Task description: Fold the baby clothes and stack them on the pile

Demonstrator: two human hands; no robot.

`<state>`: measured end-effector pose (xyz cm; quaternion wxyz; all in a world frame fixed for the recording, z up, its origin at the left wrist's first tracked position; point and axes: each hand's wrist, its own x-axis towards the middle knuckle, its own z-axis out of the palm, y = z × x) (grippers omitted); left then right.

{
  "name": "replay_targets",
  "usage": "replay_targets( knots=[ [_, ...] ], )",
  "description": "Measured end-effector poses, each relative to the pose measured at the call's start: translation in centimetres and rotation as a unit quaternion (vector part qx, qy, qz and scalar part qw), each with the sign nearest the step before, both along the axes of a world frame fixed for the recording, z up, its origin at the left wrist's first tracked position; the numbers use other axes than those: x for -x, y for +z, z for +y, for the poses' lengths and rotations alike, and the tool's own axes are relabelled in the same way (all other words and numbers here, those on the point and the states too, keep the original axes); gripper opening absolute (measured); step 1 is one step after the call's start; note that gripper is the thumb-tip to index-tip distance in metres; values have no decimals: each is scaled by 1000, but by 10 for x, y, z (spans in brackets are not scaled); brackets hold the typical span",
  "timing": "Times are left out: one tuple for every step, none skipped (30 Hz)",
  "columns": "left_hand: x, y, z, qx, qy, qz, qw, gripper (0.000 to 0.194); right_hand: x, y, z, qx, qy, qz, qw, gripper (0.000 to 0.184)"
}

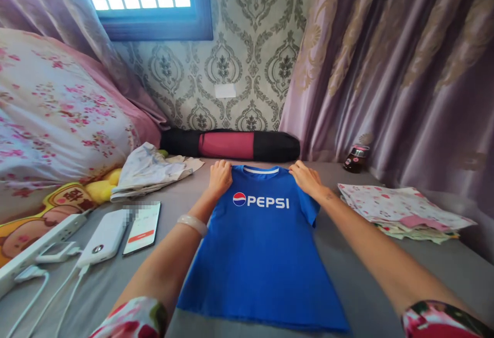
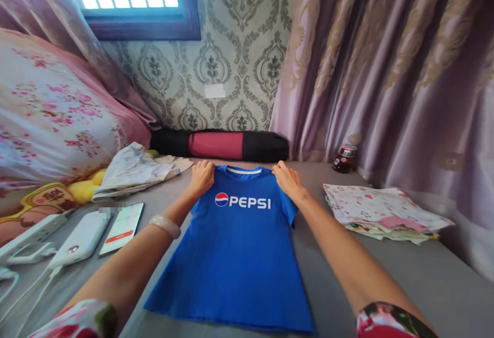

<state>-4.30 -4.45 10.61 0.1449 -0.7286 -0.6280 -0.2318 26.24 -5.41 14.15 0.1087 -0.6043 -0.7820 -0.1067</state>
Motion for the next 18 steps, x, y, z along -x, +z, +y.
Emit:
replay_targets(
  knots=[
    [-1, -7, 6, 10, 1, 5, 1000, 28, 0, -9, 6, 9, -1, -2, 1000, 31],
    [-1, -13, 13, 18, 1, 10, 1000, 29, -1, -17, 13, 17, -1, -3, 1000, 31],
    [-1, -19, 19, 24, 0, 13, 1000, 30, -2, -24, 20, 24, 1, -4, 1000, 31],
    [-1, -23, 25, 28, -1, 15, 999, 31, -3, -30, 27, 28, 5, -5, 1000, 31],
    [0, -27, 31, 31, -2, 17, 999, 31, -4, -36, 34, 30, 7, -6, 1000, 31],
    [0, -31, 36, 34, -2, 19, 999, 31, -6, -42, 41, 32, 9, -8, 999, 31],
    [0, -35, 42, 37, -2, 21, 999, 31, -7, -47, 48, 33, 12, -9, 999, 31],
    [0, -38, 48, 41, -2, 23, 999, 30, -8, -51, 55, 35, 14, -9, 999, 31],
    [0, -42, 53, 45, -3, 24, 999, 29, -9, -55, 61, 37, 16, -10, 999, 30],
    [-1, -45, 59, 50, -4, 26, 998, 28, -9, -58, 67, 42, 17, -11, 999, 30],
    [-1, -48, 65, 54, -4, 28, 998, 28, -9, -60, 73, 47, 16, -12, 999, 29],
    [-2, -50, 70, 57, -3, 31, 998, 27, -9, -61, 78, 52, 15, -14, 998, 28],
    [-3, -52, 76, 60, -1, 36, 998, 27, -9, -62, 84, 58, 13, -17, 998, 28],
    [-4, -53, 82, 62, 2, 41, 997, 27, -9, -62, 90, 64, 10, -20, 998, 28],
    [-5, -54, 88, 63, 6, 45, 997, 27, -9, -62, 95, 70, 6, -24, 997, 29],
    [-6, -55, 94, 63, 11, 49, 997, 28, -9, -63, 101, 76, 1, -29, 997, 29],
    [-7, -56, 100, 64, 17, 51, 997, 29, -9, -63, 105, 80, -4, -34, 996, 30],
    [-9, -57, 105, 69, 23, 51, 996, 29, -9, -65, 110, 84, -9, -39, 996, 30]
  ],
)
